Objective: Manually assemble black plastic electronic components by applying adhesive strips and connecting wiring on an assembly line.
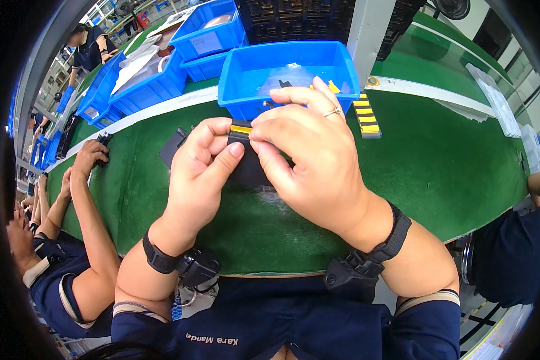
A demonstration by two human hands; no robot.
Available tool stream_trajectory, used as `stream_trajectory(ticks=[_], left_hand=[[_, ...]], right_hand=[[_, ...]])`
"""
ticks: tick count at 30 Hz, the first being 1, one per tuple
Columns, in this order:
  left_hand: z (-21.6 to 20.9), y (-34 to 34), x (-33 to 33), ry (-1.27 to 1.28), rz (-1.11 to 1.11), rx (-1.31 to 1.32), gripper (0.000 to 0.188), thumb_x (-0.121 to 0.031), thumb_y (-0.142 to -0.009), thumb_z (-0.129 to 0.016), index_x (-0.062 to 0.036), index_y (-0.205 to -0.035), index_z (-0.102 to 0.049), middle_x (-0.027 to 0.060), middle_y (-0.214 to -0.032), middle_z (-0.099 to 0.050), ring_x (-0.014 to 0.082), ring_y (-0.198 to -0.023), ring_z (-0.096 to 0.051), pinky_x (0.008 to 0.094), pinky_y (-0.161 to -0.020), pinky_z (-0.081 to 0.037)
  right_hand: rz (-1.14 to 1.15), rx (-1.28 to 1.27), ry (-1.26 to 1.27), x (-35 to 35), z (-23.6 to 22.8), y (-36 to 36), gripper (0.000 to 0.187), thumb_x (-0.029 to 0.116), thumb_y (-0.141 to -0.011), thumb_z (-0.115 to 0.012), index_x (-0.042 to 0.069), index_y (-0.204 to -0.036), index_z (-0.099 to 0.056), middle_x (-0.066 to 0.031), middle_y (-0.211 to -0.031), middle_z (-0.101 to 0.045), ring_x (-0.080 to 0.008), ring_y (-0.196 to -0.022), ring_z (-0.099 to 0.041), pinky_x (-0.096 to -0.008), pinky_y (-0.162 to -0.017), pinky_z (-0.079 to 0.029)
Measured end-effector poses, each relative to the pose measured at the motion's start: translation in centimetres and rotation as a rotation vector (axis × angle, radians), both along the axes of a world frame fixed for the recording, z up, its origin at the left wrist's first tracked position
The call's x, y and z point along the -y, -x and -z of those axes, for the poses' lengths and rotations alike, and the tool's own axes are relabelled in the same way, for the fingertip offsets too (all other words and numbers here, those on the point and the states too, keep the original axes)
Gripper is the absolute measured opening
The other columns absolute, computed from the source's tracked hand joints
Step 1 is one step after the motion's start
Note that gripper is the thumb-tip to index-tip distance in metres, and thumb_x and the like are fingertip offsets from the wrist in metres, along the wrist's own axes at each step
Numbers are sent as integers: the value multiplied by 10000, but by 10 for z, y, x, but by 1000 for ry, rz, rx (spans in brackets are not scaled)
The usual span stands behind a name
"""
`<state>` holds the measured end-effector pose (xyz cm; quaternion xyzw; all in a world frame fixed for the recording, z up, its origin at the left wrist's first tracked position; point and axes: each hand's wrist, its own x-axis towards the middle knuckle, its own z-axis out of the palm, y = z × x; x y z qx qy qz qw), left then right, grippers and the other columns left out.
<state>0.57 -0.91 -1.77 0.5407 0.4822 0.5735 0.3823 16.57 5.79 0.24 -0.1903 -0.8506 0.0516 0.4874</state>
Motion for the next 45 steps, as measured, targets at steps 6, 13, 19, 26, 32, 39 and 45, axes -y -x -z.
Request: stream_trajectory(ticks=[6, 13, 19, 26, 32, 39, 45], left_hand=[[-9, -7, 5, -129, -34, -324, 324, -35, -864, -567, -18, -1170, -460, 158, -871, -663, 218, -745, -646, 286, -672, -486], [-8, 0, -1, 16, 78, 162, 225, -42, -914, -498, 17, -1131, -507, 60, -967, -654, 75, -889, -582, 220, -778, -462], [-9, 0, 0, 97, 100, 146, 239, -24, -907, -512, 32, -1138, -482, 101, -996, -644, 119, -918, -604, 247, -831, -461], [-10, -12, 8, 54, -87, -210, 253, -20, -879, -566, 21, -1121, -506, 88, -927, -671, 70, -810, -593, 211, -698, -479], [-5, -6, 2, 43, -153, -443, 224, -51, -868, -590, 6, -1079, -538, 81, -875, -679, 66, -747, -597, 212, -623, -484], [0, 4, -8, 150, 60, 233, 135, -135, -924, -472, -31, -974, -542, 88, -873, -646, 160, -787, -656, 245, -646, -522], [0, 3, -6, 138, 54, 246, 133, -122, -928, -483, -25, -993, -545, 59, -865, -636, 112, -775, -624, 211, -677, -484]], right_hand=[[-274, -22, 247, -9, -1, -1, 133, 27, -676, -690, 65, -792, -637, -50, -828, -642, -277, -926, -592, -434, -905, -410], [29, -127, 34, -3, -3, 1, 73, 17, -718, -668, 29, -784, -640, -67, -768, -644, -218, -763, -621, -366, -783, -476], [-160, -183, 856, 0, -3, 0, 76, 12, -793, -652, -3, -868, -641, -19, -830, -644, -84, -767, -572, -227, -722, -464], [27, -94, 408, -2, 7, 6, 56, 16, -678, -647, 26, -713, -604, -77, -649, -582, -227, -630, -560, -320, -628, -437], [-114, 3, 186, -4, 1, 2, 77, 1, -657, -638, 49, -675, -581, -67, -623, -543, -242, -640, -546, -346, -657, -419], [547, 372, -209, -63, 16, -19, 175, 116, -762, -640, 25, -912, -648, -103, -929, -605, -289, -931, -554, -392, -848, -436], [-30, -37, 73, -15, 2, -3, 142, 53, -703, -668, 23, -838, -636, -99, -867, -601, -273, -815, -572, -350, -709, -451]])
